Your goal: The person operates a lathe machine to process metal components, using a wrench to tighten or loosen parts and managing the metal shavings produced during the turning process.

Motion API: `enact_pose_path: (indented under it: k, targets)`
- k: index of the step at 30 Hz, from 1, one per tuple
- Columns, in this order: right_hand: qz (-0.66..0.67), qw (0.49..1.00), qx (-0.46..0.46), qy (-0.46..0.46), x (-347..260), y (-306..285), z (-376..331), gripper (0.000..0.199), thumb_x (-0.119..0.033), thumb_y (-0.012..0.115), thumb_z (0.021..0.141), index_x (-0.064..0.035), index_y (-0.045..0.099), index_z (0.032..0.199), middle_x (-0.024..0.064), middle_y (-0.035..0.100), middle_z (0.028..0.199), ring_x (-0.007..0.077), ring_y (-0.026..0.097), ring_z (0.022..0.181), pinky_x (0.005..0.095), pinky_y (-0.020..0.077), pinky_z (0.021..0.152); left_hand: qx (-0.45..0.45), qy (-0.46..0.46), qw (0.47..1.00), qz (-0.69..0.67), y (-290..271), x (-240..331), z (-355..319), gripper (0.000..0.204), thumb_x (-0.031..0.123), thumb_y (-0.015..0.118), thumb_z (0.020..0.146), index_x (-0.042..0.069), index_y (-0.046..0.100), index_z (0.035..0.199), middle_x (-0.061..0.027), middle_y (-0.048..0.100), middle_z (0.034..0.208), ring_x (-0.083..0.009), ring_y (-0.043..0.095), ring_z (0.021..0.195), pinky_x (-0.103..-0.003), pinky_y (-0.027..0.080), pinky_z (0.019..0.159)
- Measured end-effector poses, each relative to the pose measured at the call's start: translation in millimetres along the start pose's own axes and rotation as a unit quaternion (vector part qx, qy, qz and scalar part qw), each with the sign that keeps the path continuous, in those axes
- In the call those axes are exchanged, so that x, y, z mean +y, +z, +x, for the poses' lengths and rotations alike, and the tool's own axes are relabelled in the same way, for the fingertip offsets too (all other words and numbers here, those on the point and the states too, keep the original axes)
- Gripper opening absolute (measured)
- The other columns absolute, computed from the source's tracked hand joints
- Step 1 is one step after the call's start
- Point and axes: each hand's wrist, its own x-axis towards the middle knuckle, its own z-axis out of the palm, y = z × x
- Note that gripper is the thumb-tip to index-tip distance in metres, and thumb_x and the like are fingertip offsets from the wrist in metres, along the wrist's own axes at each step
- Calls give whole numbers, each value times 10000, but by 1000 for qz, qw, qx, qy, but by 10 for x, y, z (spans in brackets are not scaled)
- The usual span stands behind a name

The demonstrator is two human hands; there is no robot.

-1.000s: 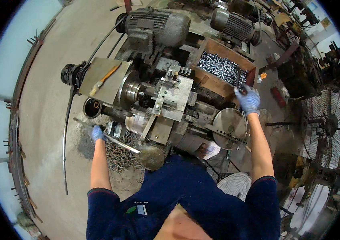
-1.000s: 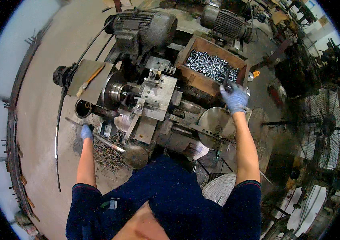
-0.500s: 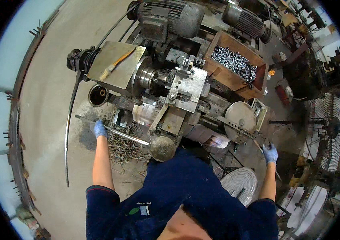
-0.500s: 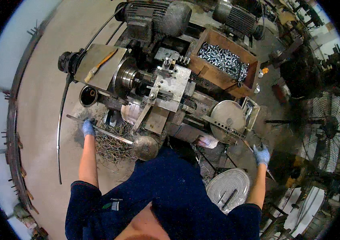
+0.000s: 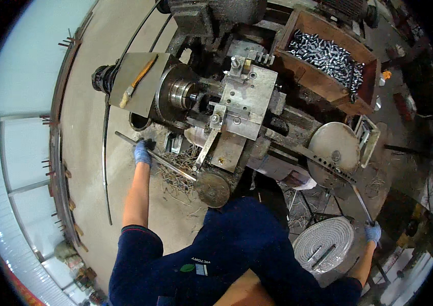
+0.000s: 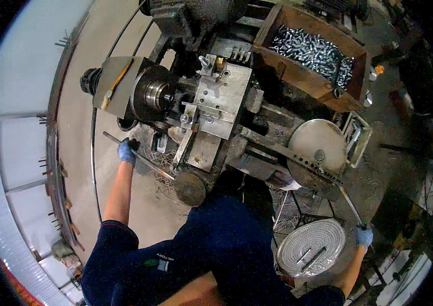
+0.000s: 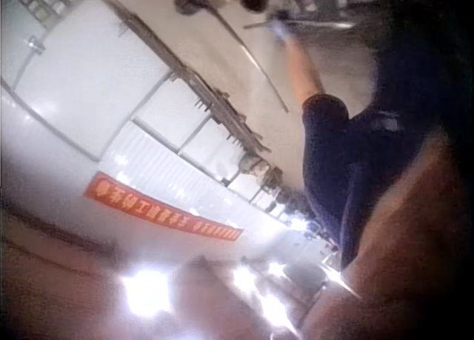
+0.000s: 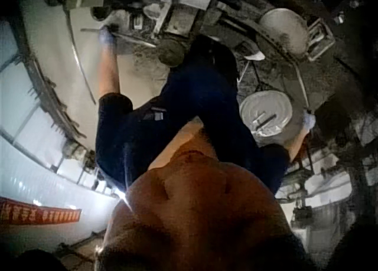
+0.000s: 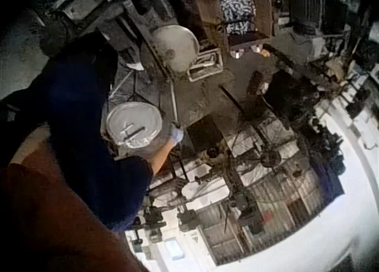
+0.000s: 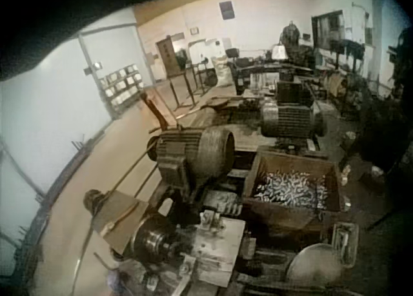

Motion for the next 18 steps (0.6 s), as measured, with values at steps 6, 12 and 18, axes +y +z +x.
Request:
enact_pose_path:
  k: [6, 12, 18]
  targets:
    - [32, 998, 14, 54, 14, 390, -421, 417, -340, 652, 730, 18, 620, 941, 236, 628, 858, 399, 601, 799, 437, 462, 710, 28, -21, 999, 2, 172, 70, -377, 321, 149, 490, 845, 0, 505, 1129, -253, 603, 890, -360, 610, 721, -486, 546, 706]
    - [41, 992, 65, 100, -562, 479, -1271, 393, -326, 665, 720, 33, 640, 879, 244, 631, 806, 379, 609, 746, 425, 471, 687, -1, 29, 999, 33, 92, 99, -354, 381, 127, 484, 828, -6, 472, 1184, -237, 593, 895, -344, 609, 714, -458, 550, 721]
    - [69, 980, -1, 187, -262, 1068, -1492, 428, -286, 692, 701, 51, 635, 959, 236, 639, 909, 347, 621, 823, 412, 471, 734, 14, 15, 1000, 23, 95, 151, -402, 434, 79, 489, 799, -10, 431, 1219, -213, 586, 845, -329, 595, 681, -455, 543, 684]
